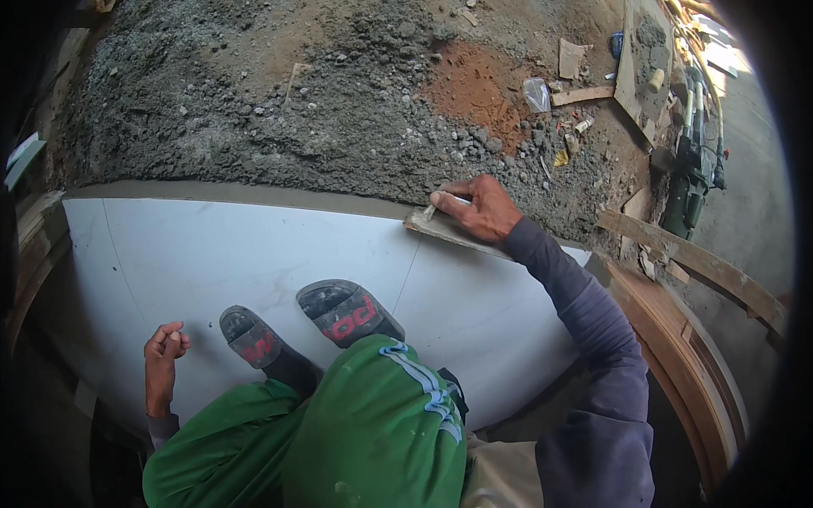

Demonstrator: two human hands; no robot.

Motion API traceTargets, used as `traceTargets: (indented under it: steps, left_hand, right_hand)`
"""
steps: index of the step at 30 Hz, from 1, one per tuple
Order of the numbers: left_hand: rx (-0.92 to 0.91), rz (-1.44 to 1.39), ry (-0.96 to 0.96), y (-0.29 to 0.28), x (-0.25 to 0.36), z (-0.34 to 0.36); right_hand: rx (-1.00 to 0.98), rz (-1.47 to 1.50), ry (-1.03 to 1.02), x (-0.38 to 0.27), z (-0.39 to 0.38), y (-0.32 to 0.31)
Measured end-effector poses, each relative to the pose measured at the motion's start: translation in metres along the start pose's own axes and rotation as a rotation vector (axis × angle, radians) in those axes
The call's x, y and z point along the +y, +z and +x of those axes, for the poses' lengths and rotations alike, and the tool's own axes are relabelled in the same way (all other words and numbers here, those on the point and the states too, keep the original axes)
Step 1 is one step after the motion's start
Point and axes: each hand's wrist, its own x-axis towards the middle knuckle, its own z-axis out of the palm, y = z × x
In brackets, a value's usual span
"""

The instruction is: The person smooths cement along the edge of a floor tile using a wooden trowel and presses the tile into position.

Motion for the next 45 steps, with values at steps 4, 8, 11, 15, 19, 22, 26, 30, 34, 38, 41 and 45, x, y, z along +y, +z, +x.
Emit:
traceTargets:
  steps: [4,8,11,15,19,22,26,30,34,38,41,45]
  left_hand:
    - [-0.071,0.014,-0.019,0.003,0.000,0.005]
    - [-0.009,0.043,-0.014,-0.004,-0.004,0.004]
    - [0.009,0.019,-0.031,-0.002,-0.009,0.002]
    - [-0.036,0.023,-0.023,0.001,-0.009,0.004]
    - [0.001,0.027,-0.004,-0.010,-0.012,0.008]
    - [0.018,0.026,-0.021,-0.005,-0.006,0.006]
    - [-0.067,0.027,-0.029,-0.001,-0.003,0.008]
    - [-0.018,0.032,-0.025,-0.012,-0.008,0.009]
    - [0.020,0.010,-0.050,-0.008,-0.011,0.007]
    - [-0.070,0.050,-0.029,-0.007,-0.006,0.011]
    - [-0.033,0.055,0.007,-0.015,-0.006,0.013]
    - [0.025,0.045,-0.026,-0.011,-0.006,0.007]
  right_hand:
    - [-0.051,0.200,-0.111,-0.047,0.019,0.017]
    - [0.009,0.084,-0.082,-0.020,0.016,0.017]
    - [0.030,0.007,-0.054,-0.010,0.003,0.009]
    - [0.012,0.190,-0.146,-0.048,0.022,0.025]
    - [0.041,0.026,-0.066,-0.027,0.019,0.023]
    - [0.051,0.034,-0.047,-0.013,0.014,0.015]
    - [0.056,0.110,-0.134,-0.050,0.025,0.032]
    - [0.014,0.039,-0.045,-0.054,0.019,0.019]
    - [0.024,0.034,-0.033,-0.040,0.009,0.019]
    - [0.088,0.081,-0.219,-0.069,0.033,0.042]
    - [0.092,0.094,-0.255,-0.048,0.036,0.037]
    - [0.046,-0.107,-0.058,-0.034,0.021,0.028]
